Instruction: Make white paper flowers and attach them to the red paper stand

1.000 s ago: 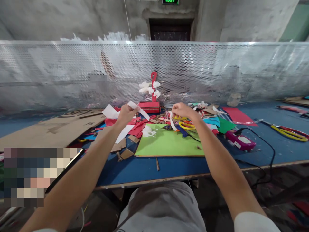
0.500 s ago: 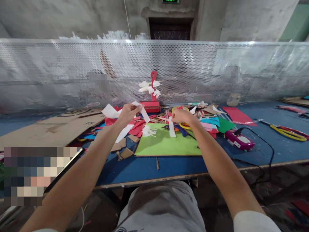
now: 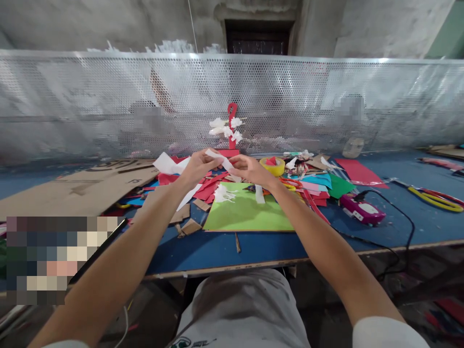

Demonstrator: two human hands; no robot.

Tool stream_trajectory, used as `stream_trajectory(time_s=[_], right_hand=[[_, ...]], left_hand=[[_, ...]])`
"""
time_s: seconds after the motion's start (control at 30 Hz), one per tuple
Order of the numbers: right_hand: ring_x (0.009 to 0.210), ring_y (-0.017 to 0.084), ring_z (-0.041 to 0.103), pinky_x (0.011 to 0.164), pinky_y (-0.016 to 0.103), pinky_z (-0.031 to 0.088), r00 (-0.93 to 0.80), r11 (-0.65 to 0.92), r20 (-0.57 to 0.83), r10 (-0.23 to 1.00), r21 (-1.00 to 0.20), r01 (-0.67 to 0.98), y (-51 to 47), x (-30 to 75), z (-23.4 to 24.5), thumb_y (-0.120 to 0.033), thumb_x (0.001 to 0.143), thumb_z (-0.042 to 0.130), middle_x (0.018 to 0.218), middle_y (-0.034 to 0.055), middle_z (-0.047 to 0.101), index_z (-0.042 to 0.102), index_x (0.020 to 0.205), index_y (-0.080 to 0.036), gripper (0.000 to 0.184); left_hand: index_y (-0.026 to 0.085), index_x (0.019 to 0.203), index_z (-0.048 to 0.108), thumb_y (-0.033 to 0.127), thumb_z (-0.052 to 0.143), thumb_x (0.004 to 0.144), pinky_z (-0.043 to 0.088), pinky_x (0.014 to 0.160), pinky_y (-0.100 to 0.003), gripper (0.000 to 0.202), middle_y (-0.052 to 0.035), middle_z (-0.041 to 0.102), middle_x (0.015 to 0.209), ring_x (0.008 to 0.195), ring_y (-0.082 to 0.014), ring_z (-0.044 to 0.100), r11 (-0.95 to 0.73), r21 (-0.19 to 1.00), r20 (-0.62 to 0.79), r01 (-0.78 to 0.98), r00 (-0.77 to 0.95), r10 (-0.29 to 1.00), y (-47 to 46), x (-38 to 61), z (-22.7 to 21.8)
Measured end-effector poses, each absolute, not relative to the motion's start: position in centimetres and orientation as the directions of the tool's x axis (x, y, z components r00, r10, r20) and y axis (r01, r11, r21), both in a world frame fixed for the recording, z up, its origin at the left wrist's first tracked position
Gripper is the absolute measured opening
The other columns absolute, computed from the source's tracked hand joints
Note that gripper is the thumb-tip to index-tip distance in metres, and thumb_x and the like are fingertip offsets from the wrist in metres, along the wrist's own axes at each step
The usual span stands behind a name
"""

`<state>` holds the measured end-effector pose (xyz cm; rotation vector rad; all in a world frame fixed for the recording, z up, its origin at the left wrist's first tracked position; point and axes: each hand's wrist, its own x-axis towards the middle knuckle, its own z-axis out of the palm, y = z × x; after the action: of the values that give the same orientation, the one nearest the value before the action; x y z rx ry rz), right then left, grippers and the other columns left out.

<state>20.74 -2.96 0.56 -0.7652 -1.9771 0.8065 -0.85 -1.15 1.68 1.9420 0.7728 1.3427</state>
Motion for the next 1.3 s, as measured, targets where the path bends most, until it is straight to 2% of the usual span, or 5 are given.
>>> stream_trajectory(time_s=[0.23,0.57,0.8,1.07,1.3], right_hand=[[0.067,0.014,0.060,0.061,0.027,0.048,-0.365,0.584,0.476,0.800,-0.757,0.293,-2.0,21.2,0.0,-0.047,0.082,0.066,0.081,0.0031,0.067,0.067,0.090,-0.019,0.029],[0.065,0.015,0.063,0.061,0.027,0.048,-0.437,0.597,0.436,0.787,-0.717,0.360,-2.4,21.1,-0.1,-0.037,0.083,0.064,0.080,0.0056,0.072,0.065,0.087,-0.017,0.020],[0.069,0.016,0.062,0.062,0.026,0.044,-0.451,0.635,0.449,0.771,-0.593,0.495,-2.7,20.9,0.0,-0.037,0.082,0.062,0.080,0.0056,0.071,0.071,0.089,-0.015,0.024],[0.066,0.016,0.061,0.058,0.026,0.043,-0.459,0.640,0.452,0.765,-0.611,0.467,-3.0,20.8,0.1,-0.042,0.085,0.059,0.079,0.0054,0.070,0.068,0.088,-0.016,0.028],[0.069,0.016,0.061,0.064,0.027,0.044,-0.420,0.643,0.487,0.766,-0.598,0.479,-3.1,20.8,0.3,-0.039,0.085,0.060,0.080,0.0043,0.068,0.063,0.085,-0.017,0.022]], left_hand=[[0.014,0.095,0.061,0.032,0.071,0.078,0.044,0.061,-0.022,0.026,-0.0021,0.064,0.076,0.066,-0.0112,0.057,-0.657,0.720,0.578,0.224,0.330,0.746,-0.7,-1.1,1.4],[0.016,0.104,0.061,0.023,0.072,0.073,0.047,0.075,-0.029,0.034,-0.0064,0.066,0.101,0.083,-0.0158,0.061,-0.743,0.524,0.601,0.416,0.438,0.669,-0.6,-1.1,1.1],[0.016,0.114,0.059,0.033,0.071,0.077,0.047,0.064,-0.026,0.043,-0.0035,0.068,0.079,0.068,-0.0146,0.062,-0.681,0.633,0.464,0.367,0.525,0.714,-0.5,-0.8,0.5],[0.016,0.091,0.070,0.036,0.060,0.085,0.037,0.057,-0.023,0.023,-0.0025,0.065,0.074,0.061,-0.0111,0.052,-0.765,0.495,0.458,0.411,0.625,0.632,-1.1,-0.6,1.0],[0.015,0.086,0.068,0.028,0.059,0.083,0.037,0.060,-0.023,0.016,-0.0011,0.062,0.071,0.063,-0.0113,0.051,-0.735,0.523,0.435,0.433,0.606,0.666,-0.7,-0.7,0.7]])
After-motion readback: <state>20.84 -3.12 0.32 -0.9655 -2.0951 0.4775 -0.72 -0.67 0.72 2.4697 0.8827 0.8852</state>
